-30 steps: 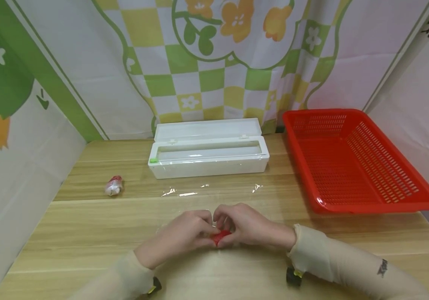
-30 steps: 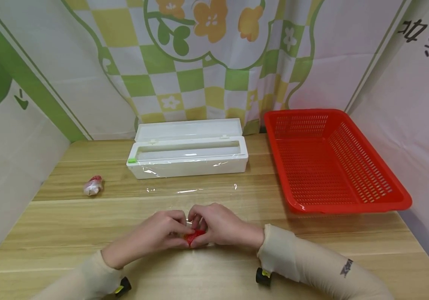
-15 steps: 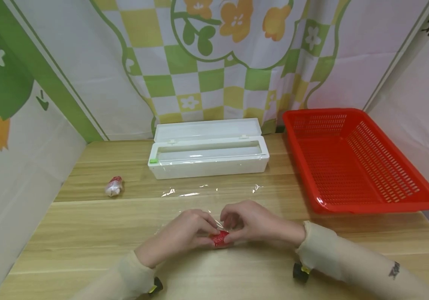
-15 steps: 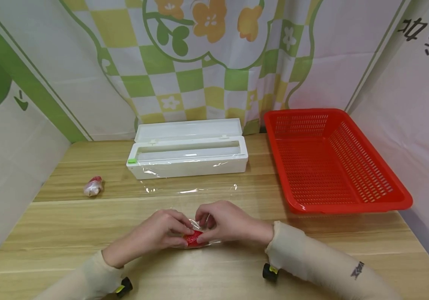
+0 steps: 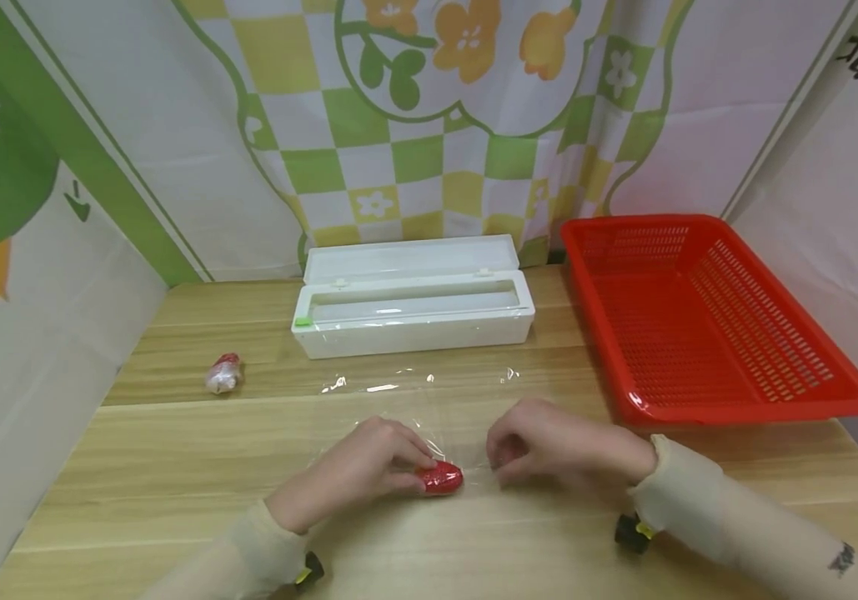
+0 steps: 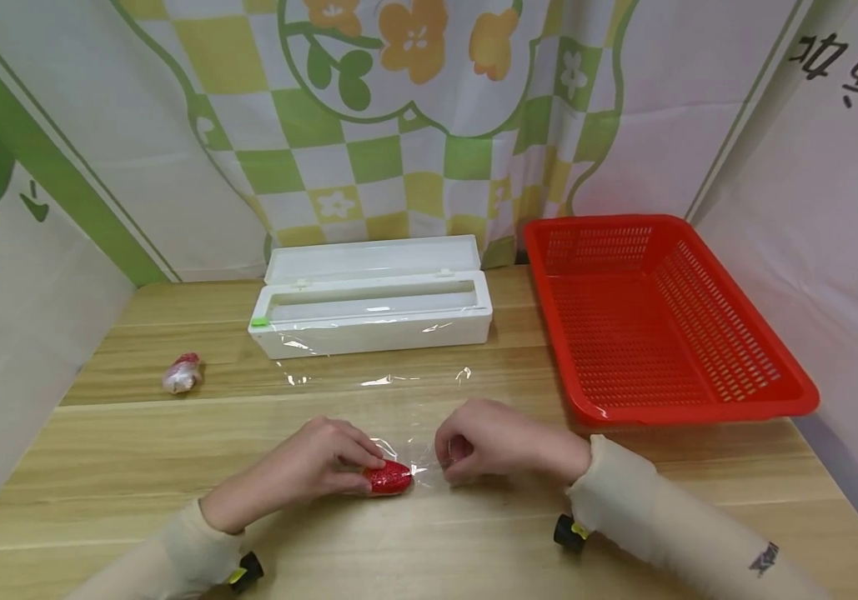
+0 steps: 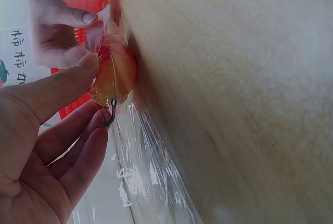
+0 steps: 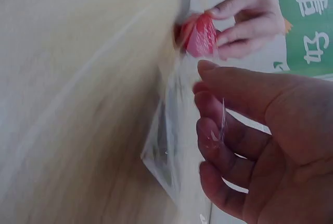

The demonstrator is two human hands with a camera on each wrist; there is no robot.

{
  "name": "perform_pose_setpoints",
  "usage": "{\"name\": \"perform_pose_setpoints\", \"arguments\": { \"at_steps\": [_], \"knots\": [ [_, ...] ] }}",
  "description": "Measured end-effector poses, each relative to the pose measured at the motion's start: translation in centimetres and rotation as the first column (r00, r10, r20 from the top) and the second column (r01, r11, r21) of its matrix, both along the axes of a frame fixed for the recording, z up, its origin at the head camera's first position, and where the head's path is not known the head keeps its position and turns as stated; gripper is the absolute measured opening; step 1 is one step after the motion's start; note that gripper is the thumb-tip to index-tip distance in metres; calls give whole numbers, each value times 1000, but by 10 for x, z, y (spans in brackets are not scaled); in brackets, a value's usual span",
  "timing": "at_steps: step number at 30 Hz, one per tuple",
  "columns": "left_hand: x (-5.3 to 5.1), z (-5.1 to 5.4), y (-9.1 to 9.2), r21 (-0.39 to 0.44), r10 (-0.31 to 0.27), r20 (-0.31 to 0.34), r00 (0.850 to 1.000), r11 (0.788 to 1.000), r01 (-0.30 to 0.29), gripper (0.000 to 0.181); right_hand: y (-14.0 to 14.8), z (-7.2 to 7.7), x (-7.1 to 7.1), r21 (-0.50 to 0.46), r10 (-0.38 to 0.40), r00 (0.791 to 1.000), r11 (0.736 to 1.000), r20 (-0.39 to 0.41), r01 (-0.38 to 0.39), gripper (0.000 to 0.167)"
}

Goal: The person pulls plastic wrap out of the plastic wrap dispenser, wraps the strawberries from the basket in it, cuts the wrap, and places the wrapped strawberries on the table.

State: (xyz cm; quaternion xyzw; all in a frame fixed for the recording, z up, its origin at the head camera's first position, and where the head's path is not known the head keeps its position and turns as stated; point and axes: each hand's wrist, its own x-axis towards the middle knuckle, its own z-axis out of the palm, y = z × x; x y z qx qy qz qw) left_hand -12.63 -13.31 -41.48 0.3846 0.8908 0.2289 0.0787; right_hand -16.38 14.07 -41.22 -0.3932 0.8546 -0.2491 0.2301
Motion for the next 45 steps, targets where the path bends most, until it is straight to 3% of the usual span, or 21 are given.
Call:
{"name": "perform_pose_setpoints", "arguments": {
  "at_steps": [6,13,16,22,29,37,40,43,45],
  "knots": [
    [1,0,0,3,4,11,1000,1000,-5,24,18,0,-3,-80,27,999,996,24,-25,8],
    [1,0,-1,12,-14,11,1000,1000,14,24,38,2,-3,-163,-9,977,986,212,45,6],
    [1,0,-1,17,-11,28,1000,1000,11,25,46,0,-2,-169,-30,969,983,245,73,7],
    [0,0,-2,27,-20,21,1000,999,19,25,55,-3,-2,-194,-47,982,978,183,83,5],
    [-1,-2,-3,39,-39,-8,999,998,39,25,56,-4,2,-154,-135,985,977,104,150,5],
    [-2,-2,-3,41,-21,28,999,999,20,25,48,2,9,-185,-229,973,958,-30,220,1],
    [-2,-2,-2,49,-25,27,999,999,24,25,40,4,13,-202,-196,977,964,-87,175,5],
    [-3,-2,-2,47,-24,35,999,999,22,25,29,5,19,-224,-107,978,972,-181,65,9],
    [-3,-2,-2,45,-22,36,999,999,21,24,21,6,23,-228,-39,967,973,-251,-20,11]
  ]
}}
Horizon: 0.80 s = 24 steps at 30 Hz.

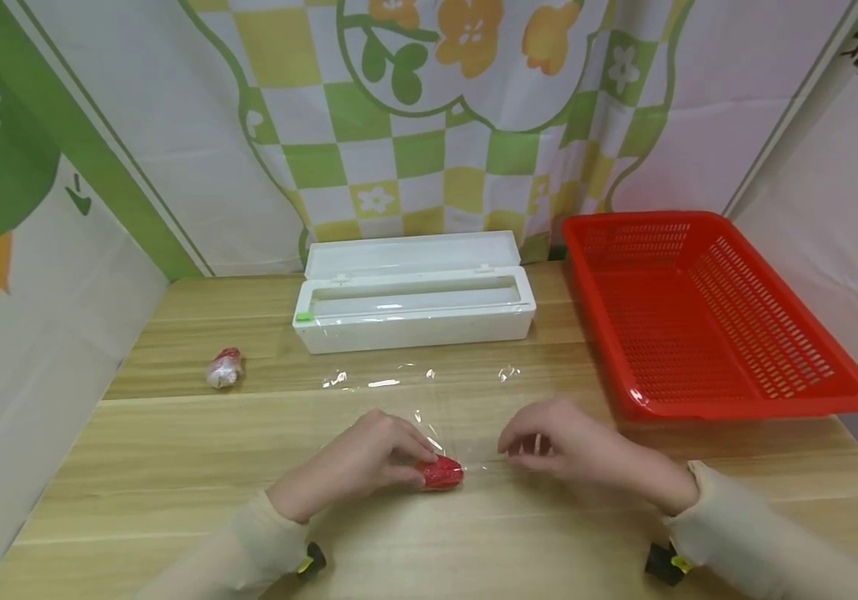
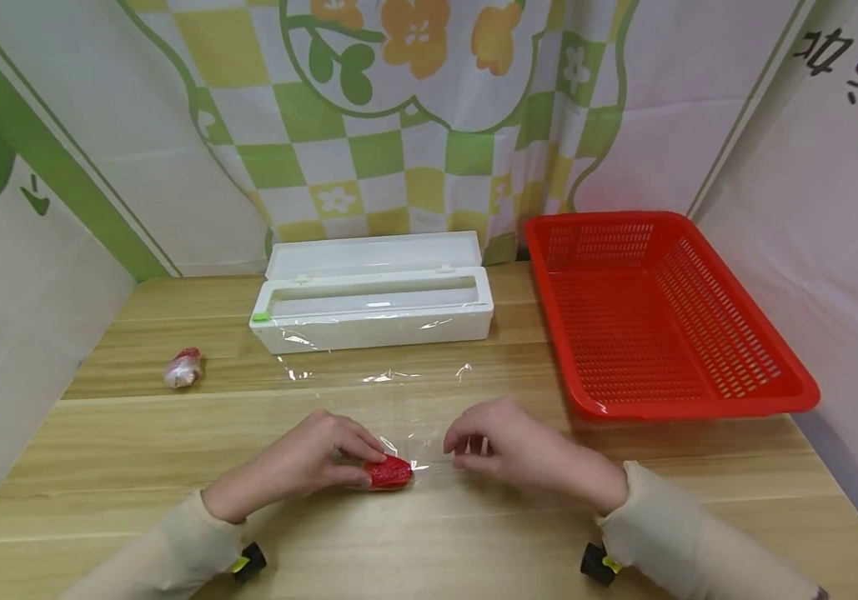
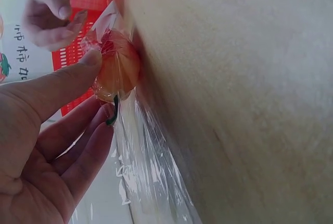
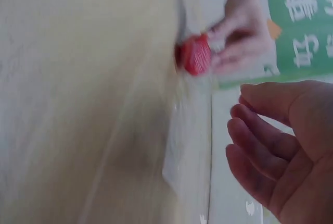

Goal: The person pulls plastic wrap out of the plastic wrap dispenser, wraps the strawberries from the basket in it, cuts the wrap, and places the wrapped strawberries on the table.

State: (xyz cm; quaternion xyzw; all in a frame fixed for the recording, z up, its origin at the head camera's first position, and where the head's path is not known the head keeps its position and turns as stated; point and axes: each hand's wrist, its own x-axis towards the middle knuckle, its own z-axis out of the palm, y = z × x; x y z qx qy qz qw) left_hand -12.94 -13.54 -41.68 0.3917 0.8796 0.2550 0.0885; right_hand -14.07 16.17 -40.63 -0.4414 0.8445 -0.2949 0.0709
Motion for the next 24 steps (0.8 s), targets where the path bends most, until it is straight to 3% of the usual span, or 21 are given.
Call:
{"name": "perform_pose_setpoints", "arguments": {
  "at_steps": [4,9,19,24],
  "knots": [
    [-2,0,0,-5,7,18,1000,1000,-7,24,-16,0,8,12,116,978,993,-175,-116,18],
    [-4,-1,-1,14,13,44,999,1000,-14,24,-33,-5,16,43,194,898,980,-396,-193,22],
    [-8,-2,-4,53,20,111,994,998,-26,21,-49,-13,15,76,240,832,969,-500,-234,27],
    [-7,-3,-6,85,33,179,983,995,-49,20,-53,-14,16,163,253,821,967,-512,-197,34]
  ]
}}
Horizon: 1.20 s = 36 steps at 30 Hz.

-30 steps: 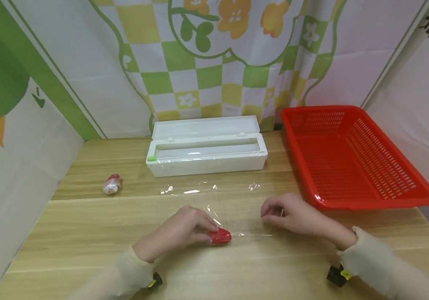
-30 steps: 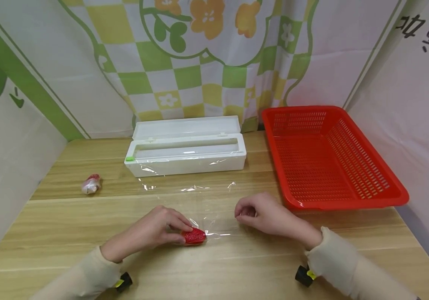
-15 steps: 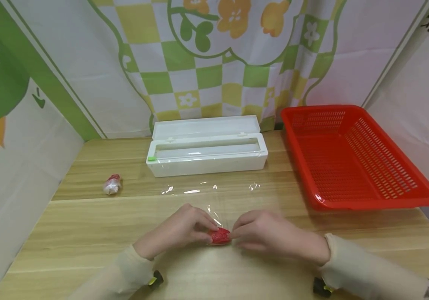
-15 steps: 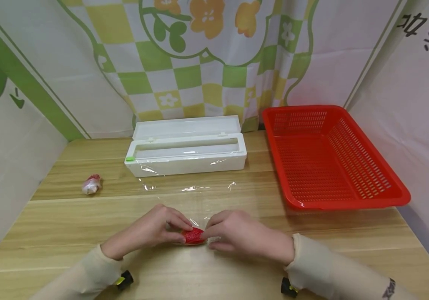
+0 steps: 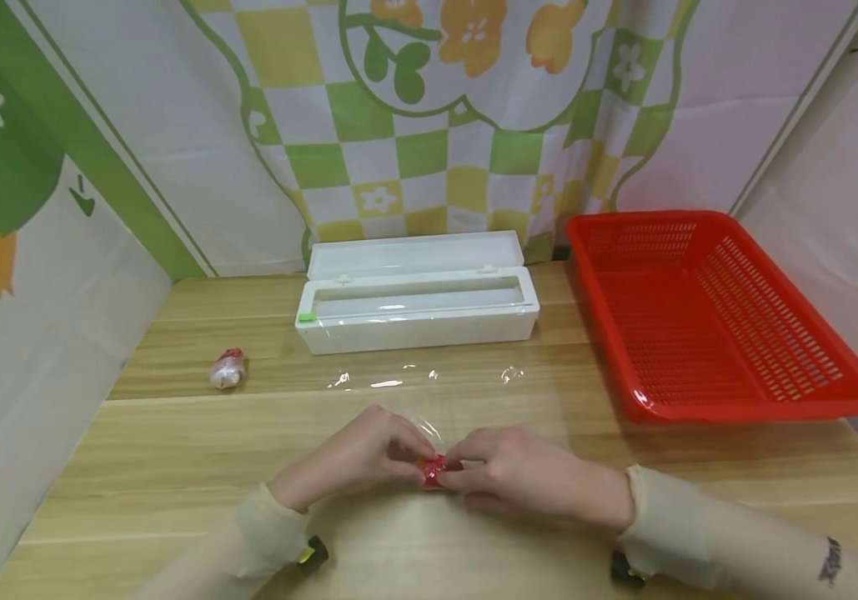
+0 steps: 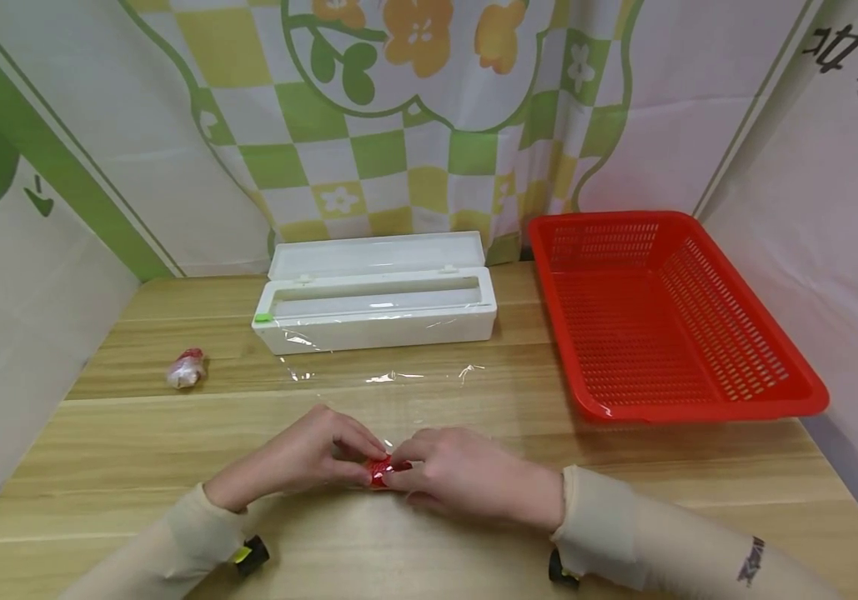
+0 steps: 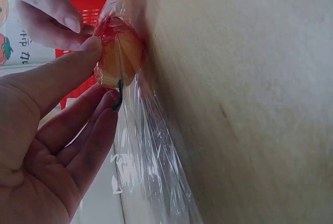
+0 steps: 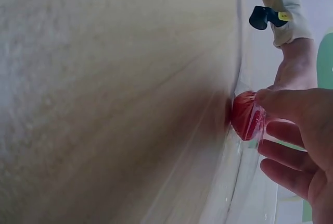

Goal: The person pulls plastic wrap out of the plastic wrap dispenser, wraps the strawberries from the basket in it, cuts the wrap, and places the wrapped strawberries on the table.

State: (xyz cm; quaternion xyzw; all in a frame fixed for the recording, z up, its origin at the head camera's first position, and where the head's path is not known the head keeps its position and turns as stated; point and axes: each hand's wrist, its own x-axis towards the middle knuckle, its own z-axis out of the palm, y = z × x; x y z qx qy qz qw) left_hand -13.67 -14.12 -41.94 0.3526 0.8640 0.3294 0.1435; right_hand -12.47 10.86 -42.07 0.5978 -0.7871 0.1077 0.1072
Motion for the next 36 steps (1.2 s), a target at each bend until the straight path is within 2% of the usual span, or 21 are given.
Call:
{"name": "perform_pose_setpoints", "arguments": {
  "at_steps": [9,11,14,18,23,26,33,36],
  "knots": [
    [-3,0,-3,30,11,106,994,999,-14,21,-4,0,-1,75,-29,999,997,-14,30,37],
    [-3,0,-3,33,14,128,992,999,-19,22,-5,-1,-3,63,-26,999,998,-19,27,35],
    [-5,-2,-5,37,17,155,988,999,-23,23,-6,-2,-6,10,-24,999,1000,33,23,33],
    [-7,-5,-6,51,5,156,988,999,-13,22,-6,-3,-12,-37,-11,990,999,137,17,33],
    [-10,-7,-8,71,-10,145,989,997,0,22,-6,-6,-18,-39,-24,973,999,228,34,33],
    [-11,-7,-9,61,-1,155,988,998,-9,23,-8,-6,-20,-52,-31,966,998,256,46,30],
    [-11,-5,-10,36,23,143,989,999,-28,27,-9,-7,-23,-64,-45,967,996,252,63,32],
    [-11,-4,-11,28,34,143,989,999,-39,25,-11,-8,-24,-64,-59,955,995,289,81,32]
  ]
}}
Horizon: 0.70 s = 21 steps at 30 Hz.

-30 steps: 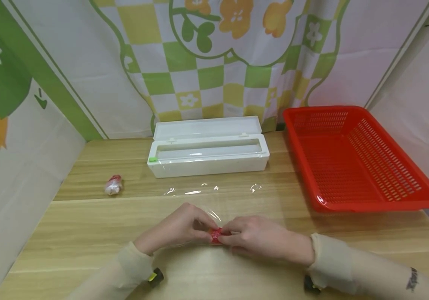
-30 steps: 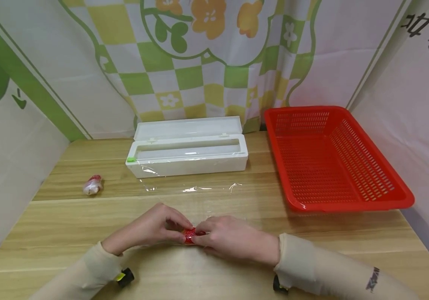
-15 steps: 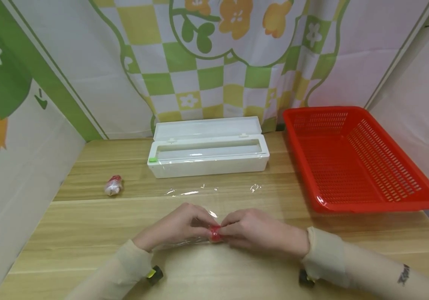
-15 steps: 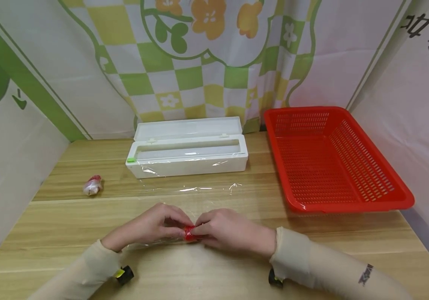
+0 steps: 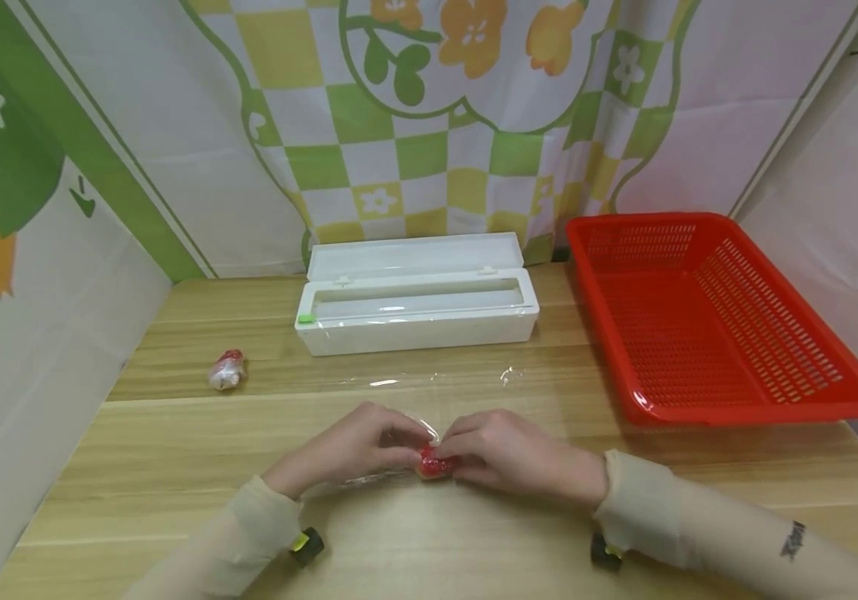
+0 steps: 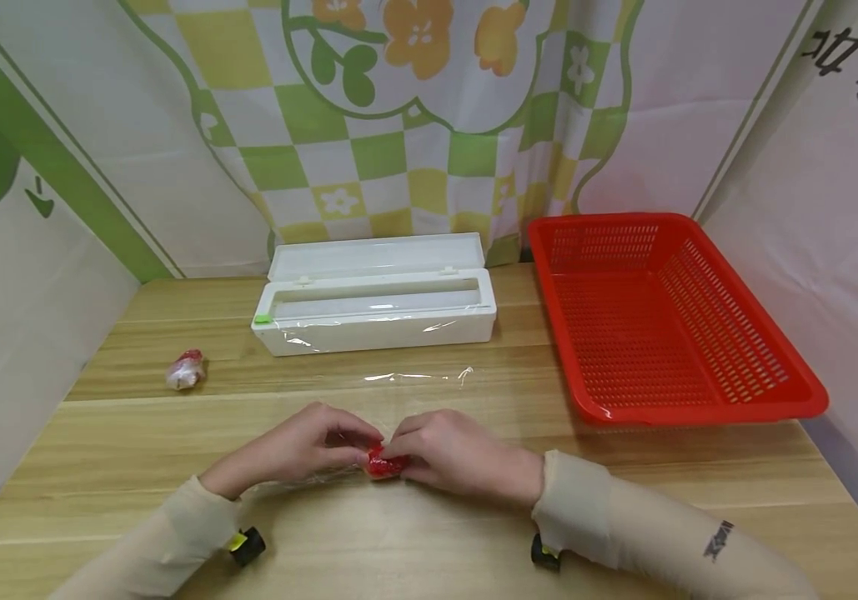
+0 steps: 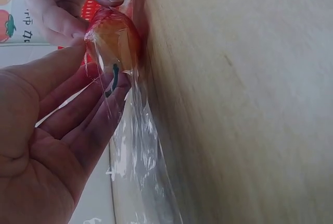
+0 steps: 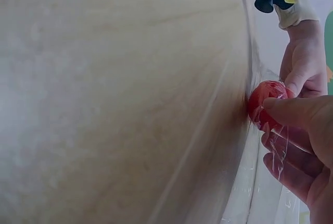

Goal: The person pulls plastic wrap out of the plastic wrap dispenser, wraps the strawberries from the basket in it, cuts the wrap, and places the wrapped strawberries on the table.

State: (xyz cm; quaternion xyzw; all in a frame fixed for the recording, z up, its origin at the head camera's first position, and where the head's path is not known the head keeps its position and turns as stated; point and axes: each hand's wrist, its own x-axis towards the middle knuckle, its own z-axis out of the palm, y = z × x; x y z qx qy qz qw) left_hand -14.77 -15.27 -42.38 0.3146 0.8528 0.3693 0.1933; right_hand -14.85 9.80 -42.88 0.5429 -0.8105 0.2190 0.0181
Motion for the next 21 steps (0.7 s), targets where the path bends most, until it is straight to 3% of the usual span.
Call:
{"name": "perform_pose_setpoints", "arguments": {
  "at_steps": [5,8,11,14,17,19,21],
  "knots": [
    [1,1,-3,15,49,-36,998,999,-48,24,-1,-1,-2,-22,-19,999,1000,26,20,31],
    [3,3,-3,49,83,-131,988,996,-77,20,-2,-2,-4,-21,-36,998,999,47,37,30],
    [5,4,-1,87,82,-266,961,994,-61,15,-2,-2,-6,-18,-54,990,998,132,56,31],
    [7,5,2,87,37,-405,914,996,-2,14,-3,-1,-9,-23,-64,970,997,235,71,32],
    [10,5,5,47,-13,-477,879,998,40,17,-3,-1,-12,-33,-63,949,996,310,77,32],
    [11,6,7,14,-29,-489,872,999,41,19,-3,-2,-14,-38,-62,939,996,337,80,31],
    [12,6,9,-9,-29,-478,878,1000,28,22,-3,-3,-16,-31,-72,930,996,360,89,32]
  ]
}}
